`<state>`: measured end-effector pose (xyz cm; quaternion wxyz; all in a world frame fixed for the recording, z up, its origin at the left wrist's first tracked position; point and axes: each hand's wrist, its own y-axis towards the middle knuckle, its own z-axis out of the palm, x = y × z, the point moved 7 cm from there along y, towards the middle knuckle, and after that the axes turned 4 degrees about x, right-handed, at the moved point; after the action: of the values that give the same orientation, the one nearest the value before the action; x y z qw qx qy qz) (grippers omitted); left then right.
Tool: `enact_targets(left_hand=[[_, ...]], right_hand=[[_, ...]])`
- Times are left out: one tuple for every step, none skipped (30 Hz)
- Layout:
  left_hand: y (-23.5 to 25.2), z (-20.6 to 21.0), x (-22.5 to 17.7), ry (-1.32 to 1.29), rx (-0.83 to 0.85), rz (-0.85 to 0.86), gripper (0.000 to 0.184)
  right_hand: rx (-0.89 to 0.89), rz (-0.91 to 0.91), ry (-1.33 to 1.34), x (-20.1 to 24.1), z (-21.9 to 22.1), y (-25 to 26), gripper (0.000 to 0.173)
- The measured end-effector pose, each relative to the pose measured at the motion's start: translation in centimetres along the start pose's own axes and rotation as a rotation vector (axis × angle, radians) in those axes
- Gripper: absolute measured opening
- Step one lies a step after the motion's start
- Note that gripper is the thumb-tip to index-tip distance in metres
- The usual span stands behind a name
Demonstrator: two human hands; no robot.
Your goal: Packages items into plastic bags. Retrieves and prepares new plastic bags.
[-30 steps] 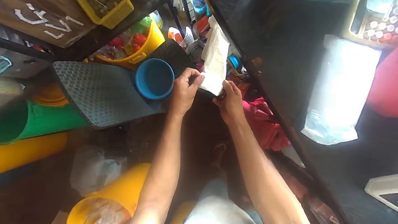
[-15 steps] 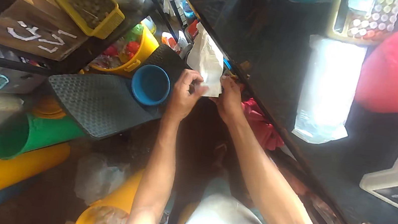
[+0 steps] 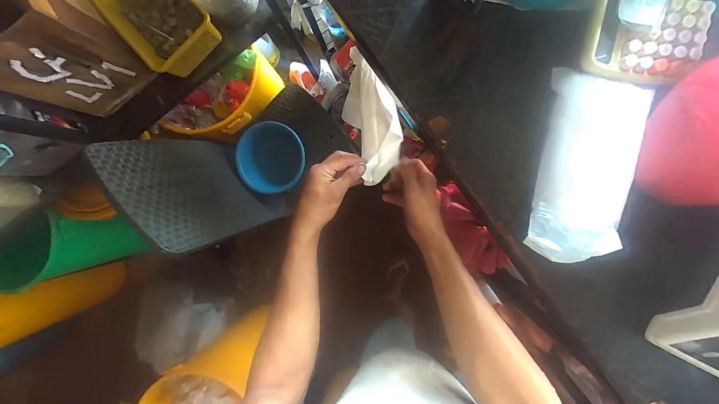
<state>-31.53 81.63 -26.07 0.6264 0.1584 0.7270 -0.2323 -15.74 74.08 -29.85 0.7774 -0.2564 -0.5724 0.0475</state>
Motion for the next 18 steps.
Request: enact_targets(left_hand=[[-0.1, -0.1, 0.0, 0.028, -0.023, 0.016, 0.014], [-0.2, -0.2, 0.1, 0.042, -0.067, 0.030, 0.010], [0.0, -0.4, 0.3, 0.025, -0.127, 0.037, 0.009], [0.4, -0.7, 0.6, -0.032, -0.189, 0.039, 0.011], [0.7, -1.0, 0.8, -0.095, -0.228, 0.035, 0.012], [0.9, -1.1, 0.9, -0.147, -0.247, 0.030, 0.011], [1.0, -1.2, 1.0, -0.190, -0.249, 0.023, 0.009], [1.2, -1.2, 1.0, -0.229, -0.235, 0.023, 0.008], [1.4, -1.1, 0.9, -0.258, -0.217, 0.030, 0.007], [1.5, -1.0, 0.8, -0.277, -0.191, 0.042, 0.007], [1.6, -0.7, 0.6, -0.299, -0.159, 0.058, 0.007], [1.7, -0.3, 0.3, -0.333, -0.128, 0.076, 0.009], [2.0, -0.1, 0.0, -0.381, -0.108, 0.089, 0.010], [2.3, 0.0, 0.0, -0.413, -0.101, 0.098, 0.011], [2.4, -0.3, -0.2, -0.407, -0.106, 0.116, 0.014], [2.3, -0.9, -0.3, -0.355, -0.128, 0.139, 0.017], [1.9, -1.8, -0.4, -0.257, -0.165, 0.152, 0.020], [1.0, -2.8, -0.5, -0.126, -0.205, 0.136, 0.024]], right_hand=[[0.051, -0.002, -0.036, 0.7, 1.0, -0.1, 0.042], [0.090, -0.004, -0.048, 1.4, 2.0, 0.0, 0.040], [0.102, -0.003, -0.052, 1.8, 2.7, 0.4, 0.034], [0.075, -0.002, -0.063, 1.8, 2.8, 1.1, 0.028], [0.016, 0.004, -0.097, 1.4, 2.4, 1.8, 0.025], [-0.058, 0.000, -0.189, 0.8, 1.5, 2.2, 0.024], [-0.125, -0.022, -0.307, 0.6, 0.7, 2.0, 0.026], [-0.162, -0.071, -0.395, 0.7, 0.2, 1.3, 0.028], [-0.164, -0.149, -0.440, 1.2, 0.3, 0.3, 0.030], [-0.130, -0.238, -0.452, 1.9, 0.7, -0.5, 0.033], [-0.056, -0.308, -0.448, 2.6, 1.6, -0.8, 0.038], [0.028, -0.355, -0.421, 3.2, 2.6, -0.6, 0.043], [0.094, -0.375, -0.377, 3.5, 3.5, 0.3, 0.043], [0.117, -0.365, -0.319, 3.6, 3.9, 1.3, 0.035], [0.084, -0.343, -0.240, 3.3, 3.5, 2.4, 0.026], [0.012, -0.285, -0.150, 2.7, 2.5, 3.3, 0.025], [-0.097, -0.187, -0.049, 1.3, 0.8, 4.0, 0.028], [-0.216, -0.069, 0.051, -0.6, -1.0, 4.1, 0.030]])
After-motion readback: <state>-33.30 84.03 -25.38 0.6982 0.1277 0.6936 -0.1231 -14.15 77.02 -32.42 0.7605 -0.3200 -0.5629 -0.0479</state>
